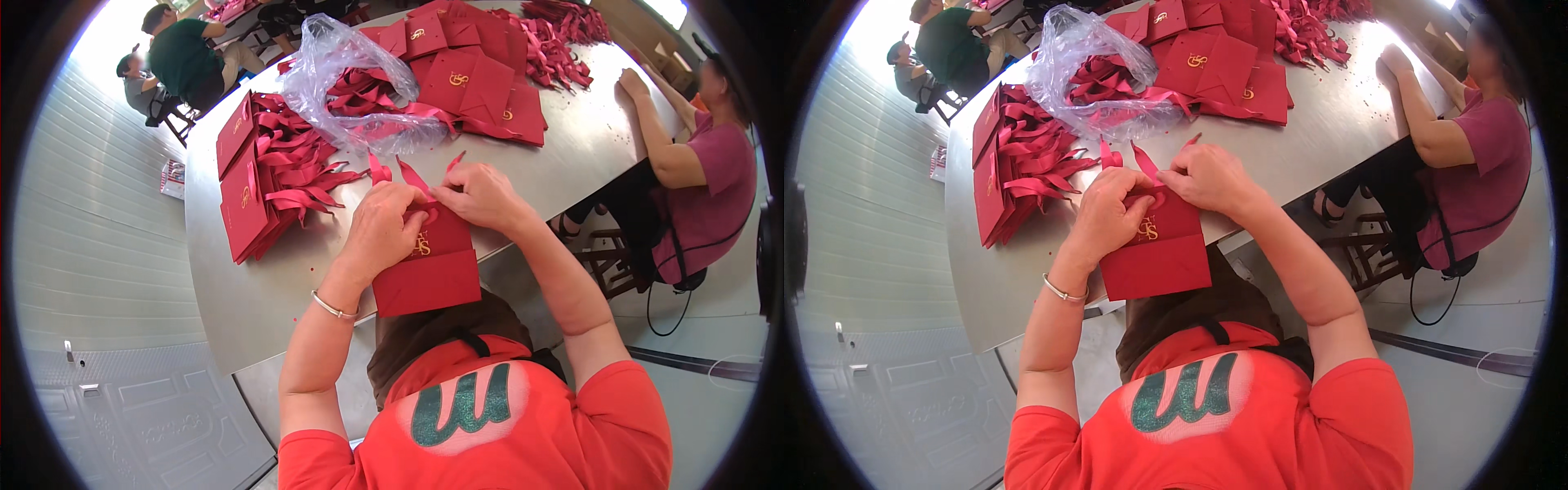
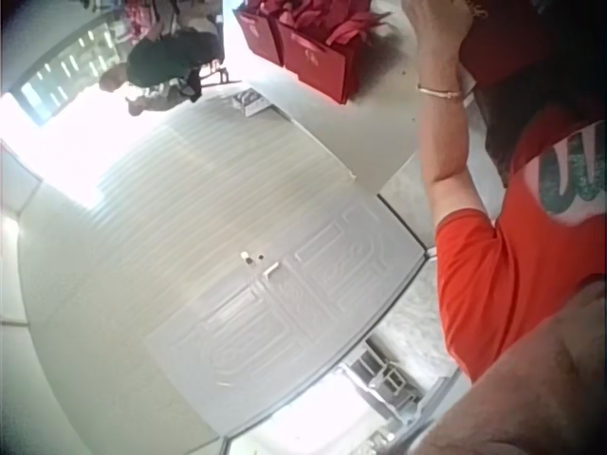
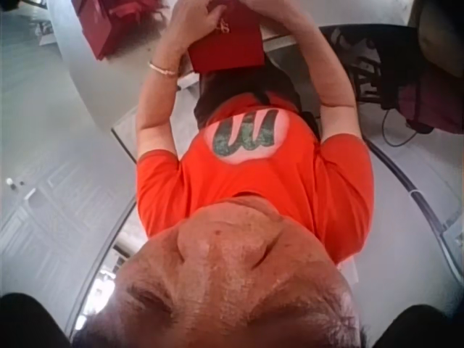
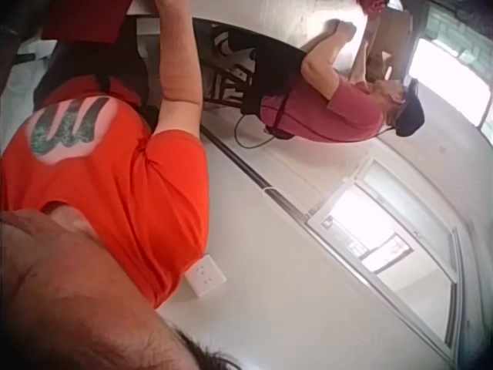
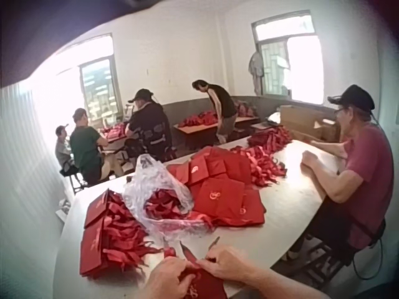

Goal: The person assembles gift pouches by hand by threading ribbon strips through the holes of paper pouches.

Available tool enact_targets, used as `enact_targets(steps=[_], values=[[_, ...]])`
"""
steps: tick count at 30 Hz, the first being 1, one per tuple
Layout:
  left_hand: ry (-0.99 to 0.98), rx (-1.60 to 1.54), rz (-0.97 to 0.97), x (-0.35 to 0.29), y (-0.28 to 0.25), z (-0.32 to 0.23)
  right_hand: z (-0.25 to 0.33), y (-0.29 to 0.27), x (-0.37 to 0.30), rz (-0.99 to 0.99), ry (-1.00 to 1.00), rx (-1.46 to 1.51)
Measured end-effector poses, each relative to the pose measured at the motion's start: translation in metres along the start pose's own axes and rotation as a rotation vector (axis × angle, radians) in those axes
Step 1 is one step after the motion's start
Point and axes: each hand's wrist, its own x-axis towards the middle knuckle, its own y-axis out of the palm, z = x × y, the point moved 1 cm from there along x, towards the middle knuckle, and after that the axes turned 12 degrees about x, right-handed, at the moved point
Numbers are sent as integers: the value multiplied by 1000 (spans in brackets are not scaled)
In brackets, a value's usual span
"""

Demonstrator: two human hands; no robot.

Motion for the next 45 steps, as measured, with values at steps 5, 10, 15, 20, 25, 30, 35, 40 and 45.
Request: enact_targets(steps=[5,10,15,20,25,30,35,40,45], values=[[-10,-40,-25,-1,3,-2,12,1,19,229,310,-33],[-75,-72,-30,1,0,-5,3,8,10,27,257,70],[-92,-70,42,3,3,3,-8,19,8,-154,124,-14],[-80,-51,23,0,4,2,-1,24,5,-315,51,-173],[-47,-21,-21,-4,7,-1,-17,26,-1,-337,12,-60],[-66,21,-42,-5,2,-4,-7,19,-8,-361,34,38],[-101,91,-118,-3,3,6,-1,19,-17,-334,28,100],[-71,109,-225,3,5,9,-6,23,-22,-359,-81,22],[-21,98,-309,2,2,13,-6,26,-21,-365,-121,13]])
